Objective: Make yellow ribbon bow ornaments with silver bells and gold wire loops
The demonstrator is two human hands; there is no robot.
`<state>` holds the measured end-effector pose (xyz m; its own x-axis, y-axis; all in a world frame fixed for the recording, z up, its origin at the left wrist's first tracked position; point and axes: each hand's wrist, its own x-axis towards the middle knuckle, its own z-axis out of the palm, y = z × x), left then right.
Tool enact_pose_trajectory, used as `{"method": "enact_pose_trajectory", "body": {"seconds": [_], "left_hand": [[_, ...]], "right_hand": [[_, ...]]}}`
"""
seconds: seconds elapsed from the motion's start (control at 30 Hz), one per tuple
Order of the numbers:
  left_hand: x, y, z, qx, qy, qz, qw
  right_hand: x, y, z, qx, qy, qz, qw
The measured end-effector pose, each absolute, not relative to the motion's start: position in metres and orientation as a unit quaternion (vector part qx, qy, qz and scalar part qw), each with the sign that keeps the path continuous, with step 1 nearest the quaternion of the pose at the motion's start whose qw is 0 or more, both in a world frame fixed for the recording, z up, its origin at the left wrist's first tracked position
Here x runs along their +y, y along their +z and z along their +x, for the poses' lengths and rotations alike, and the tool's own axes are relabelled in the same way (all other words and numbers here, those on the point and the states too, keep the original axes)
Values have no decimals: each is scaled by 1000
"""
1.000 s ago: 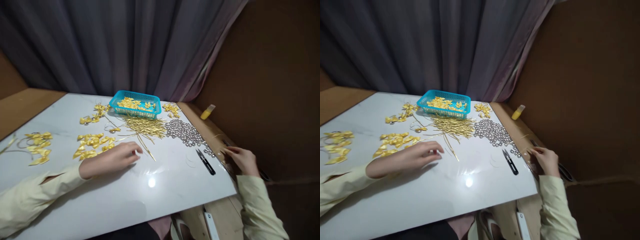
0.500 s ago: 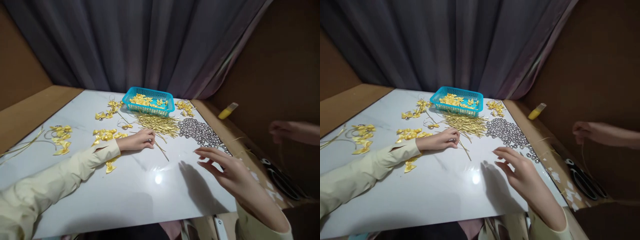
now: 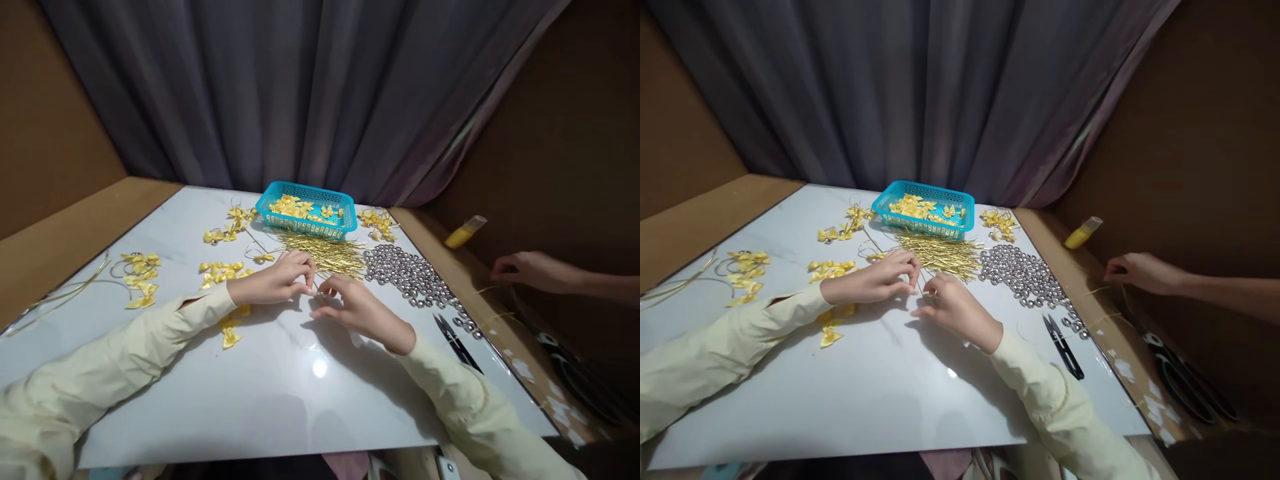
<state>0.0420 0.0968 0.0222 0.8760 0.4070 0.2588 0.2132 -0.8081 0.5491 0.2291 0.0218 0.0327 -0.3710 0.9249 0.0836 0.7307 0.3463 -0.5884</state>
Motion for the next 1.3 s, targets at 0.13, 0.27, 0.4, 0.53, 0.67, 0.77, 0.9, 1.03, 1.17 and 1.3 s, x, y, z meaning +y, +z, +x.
{"method": "enact_pose_trajectory", "body": {"seconds": [0.13,0.27,0.4,0.53,0.67,0.77,0.9,1.03,1.17,1.3], "left_hand": [[85,33,37,172,199,928,265],[71,42,30,188,213,916,284],[61,49,22,223,226,890,327],[52,59,18,302,197,802,477],[45,72,18,304,124,736,592],[42,76,17,260,92,727,629],[42,77,14,257,65,671,692],[40,78,16,269,84,625,728],[38,77,18,266,104,579,764],[38,74,19,269,171,505,802]], "right_hand": [[28,28,217,-769,302,-511,237],[23,31,211,-736,385,-501,244],[19,38,210,-719,445,-477,241],[19,54,211,-720,465,-469,214],[24,81,212,-744,473,-439,172],[28,101,215,-746,482,-434,156],[32,114,223,-773,435,-440,139],[33,115,229,-797,398,-435,131],[37,109,227,-811,382,-428,117],[38,98,221,-825,215,-483,197]]}}
